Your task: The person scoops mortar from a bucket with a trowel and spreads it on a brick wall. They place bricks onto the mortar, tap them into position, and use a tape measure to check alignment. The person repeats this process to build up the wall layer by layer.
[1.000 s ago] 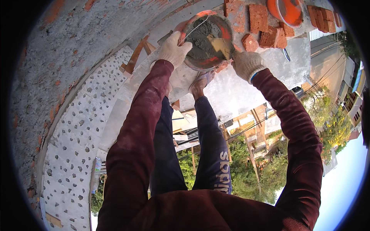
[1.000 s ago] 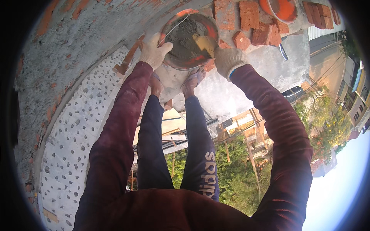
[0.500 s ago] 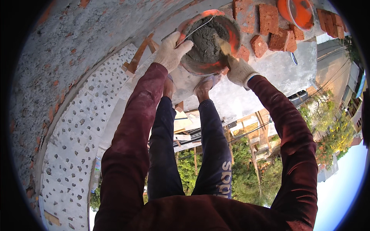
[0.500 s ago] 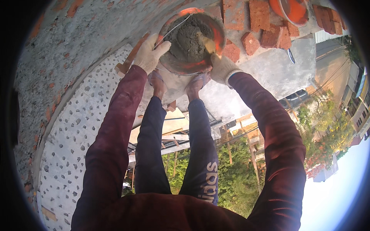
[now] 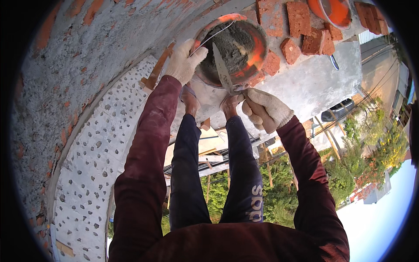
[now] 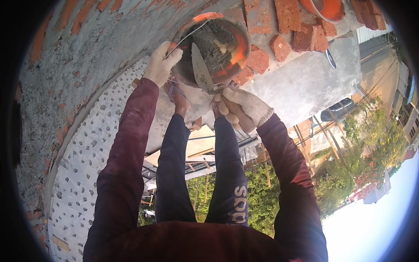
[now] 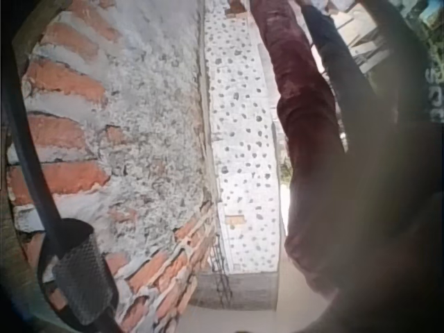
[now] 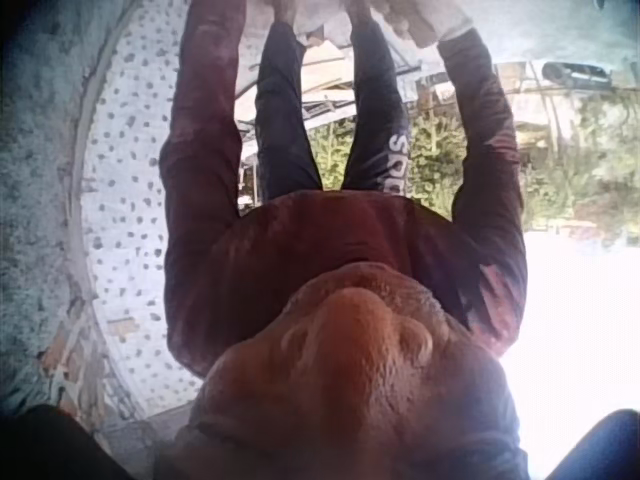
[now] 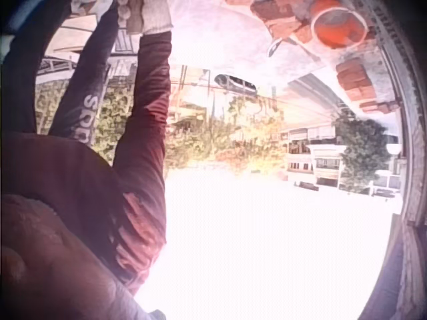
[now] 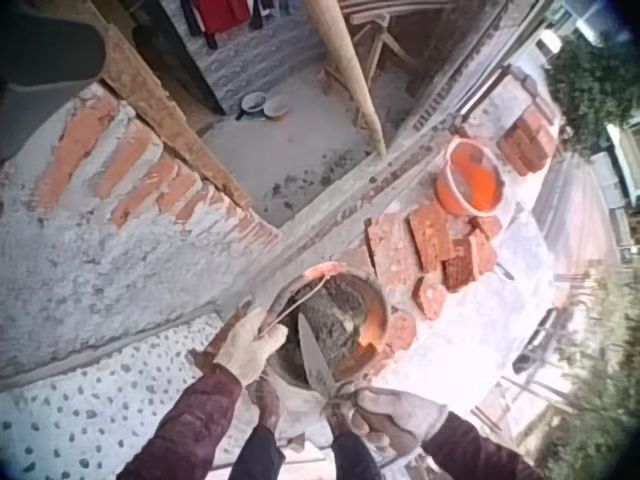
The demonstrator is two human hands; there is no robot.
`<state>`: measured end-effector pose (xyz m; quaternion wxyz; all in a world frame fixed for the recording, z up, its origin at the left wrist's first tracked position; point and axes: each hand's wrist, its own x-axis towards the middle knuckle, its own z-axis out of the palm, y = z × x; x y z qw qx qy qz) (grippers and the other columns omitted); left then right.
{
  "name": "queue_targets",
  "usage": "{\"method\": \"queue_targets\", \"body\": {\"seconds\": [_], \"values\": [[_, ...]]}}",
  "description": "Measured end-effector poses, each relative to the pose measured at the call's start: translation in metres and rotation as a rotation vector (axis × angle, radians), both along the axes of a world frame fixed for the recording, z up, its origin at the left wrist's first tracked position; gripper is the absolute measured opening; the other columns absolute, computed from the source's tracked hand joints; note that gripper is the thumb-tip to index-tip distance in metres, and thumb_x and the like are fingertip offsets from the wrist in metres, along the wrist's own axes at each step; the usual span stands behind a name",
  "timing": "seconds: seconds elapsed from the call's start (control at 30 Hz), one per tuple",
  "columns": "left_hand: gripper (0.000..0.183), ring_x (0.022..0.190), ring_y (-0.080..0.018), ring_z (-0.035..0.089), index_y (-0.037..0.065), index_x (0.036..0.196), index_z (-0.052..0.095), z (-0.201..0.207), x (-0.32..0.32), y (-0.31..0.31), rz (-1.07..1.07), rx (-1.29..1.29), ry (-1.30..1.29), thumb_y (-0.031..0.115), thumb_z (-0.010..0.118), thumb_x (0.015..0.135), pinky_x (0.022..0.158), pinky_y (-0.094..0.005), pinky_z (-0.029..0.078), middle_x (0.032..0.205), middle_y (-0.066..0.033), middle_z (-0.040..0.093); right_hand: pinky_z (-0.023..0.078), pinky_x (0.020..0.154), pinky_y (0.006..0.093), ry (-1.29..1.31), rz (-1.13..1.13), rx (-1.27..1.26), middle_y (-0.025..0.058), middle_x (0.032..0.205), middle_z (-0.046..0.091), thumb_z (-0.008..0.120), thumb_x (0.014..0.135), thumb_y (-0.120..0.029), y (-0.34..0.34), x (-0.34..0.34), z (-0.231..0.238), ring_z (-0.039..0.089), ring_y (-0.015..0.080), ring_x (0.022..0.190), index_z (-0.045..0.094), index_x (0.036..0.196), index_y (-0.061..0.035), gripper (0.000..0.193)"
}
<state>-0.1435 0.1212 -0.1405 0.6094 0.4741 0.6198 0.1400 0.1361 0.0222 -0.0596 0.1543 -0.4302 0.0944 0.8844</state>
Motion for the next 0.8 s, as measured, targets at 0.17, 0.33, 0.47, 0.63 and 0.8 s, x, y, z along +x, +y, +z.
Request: {"method": "queue_targets", "body": {"seconds": [0.17, 0.33, 0.47, 0.63, 0.8], "values": [[0.037, 0.082, -0.0155, 0.054, -0.001, 0.099, 0.061, 0.01, 0.012, -0.005, -0.032, -0.021, 0.021, 0.035, 0.072, 0.095, 0.076, -0.0337, 0.046, 0.087, -0.0048, 0.059, 0.052, 0.046, 0.0338, -0.615, 0.684, 0.404, 0.0103, 0.078, 0.061, 0.047, 0.108, -0.041, 0.026, -0.003, -0.008, 0.062, 0.0204, 0.053, 0.057, 0.125, 0.0002, 0.046], [0.034, 0.077, -0.0147, 0.048, 0.002, 0.091, 0.055, 0.012, 0.025, -0.013, -0.043, 0.029, 0.012, 0.03, 0.074, 0.093, 0.071, -0.0333, 0.043, 0.081, -0.0028, 0.052, 0.057, 0.044, 0.0418, -0.636, 1.205, 0.496, 0.0168, 0.077, 0.066, 0.039, 0.107, -0.038, 0.064, -0.007, -0.044, 0.069, 0.0286, 0.054, 0.059, 0.115, 0.0026, 0.046], [0.039, 0.073, -0.0157, 0.043, 0.004, 0.083, 0.046, 0.017, 0.037, -0.014, -0.1, 0.041, 0.076, 0.03, 0.074, 0.09, 0.067, -0.034, 0.039, 0.076, -0.0021, 0.042, 0.056, 0.04, 0.0408, -0.429, 1.443, 0.424, 0.0141, 0.068, 0.063, 0.037, 0.107, -0.037, 0.071, 0.016, -0.021, 0.067, 0.0275, 0.05, 0.062, 0.111, 0.0022, 0.047], [0.038, 0.074, -0.0174, 0.047, 0.003, 0.084, 0.05, 0.026, 0.058, 0.002, -0.153, 0.022, 0.071, 0.031, 0.074, 0.088, 0.071, -0.0372, 0.044, 0.078, -0.0055, 0.05, 0.062, 0.064, 0.0494, -0.603, 1.127, 0.454, 0.0219, 0.091, 0.075, 0.044, 0.101, -0.033, 0.08, 0.015, 0.024, 0.076, 0.0361, 0.077, 0.067, 0.119, 0.0056, 0.048], [0.025, 0.076, -0.0083, 0.045, 0.005, 0.085, 0.054, 0.046, 0.104, 0.022, -0.235, 0.062, 0.015, 0.018, 0.075, 0.088, 0.067, -0.029, 0.041, 0.079, 0.0034, 0.048, 0.057, 0.089, 0.0502, -0.834, 1.399, 0.742, 0.0245, 0.101, 0.075, 0.054, 0.097, -0.036, 0.034, 0.062, 0.004, 0.073, 0.0411, 0.101, 0.072, 0.113, 0.0006, 0.044]]}}
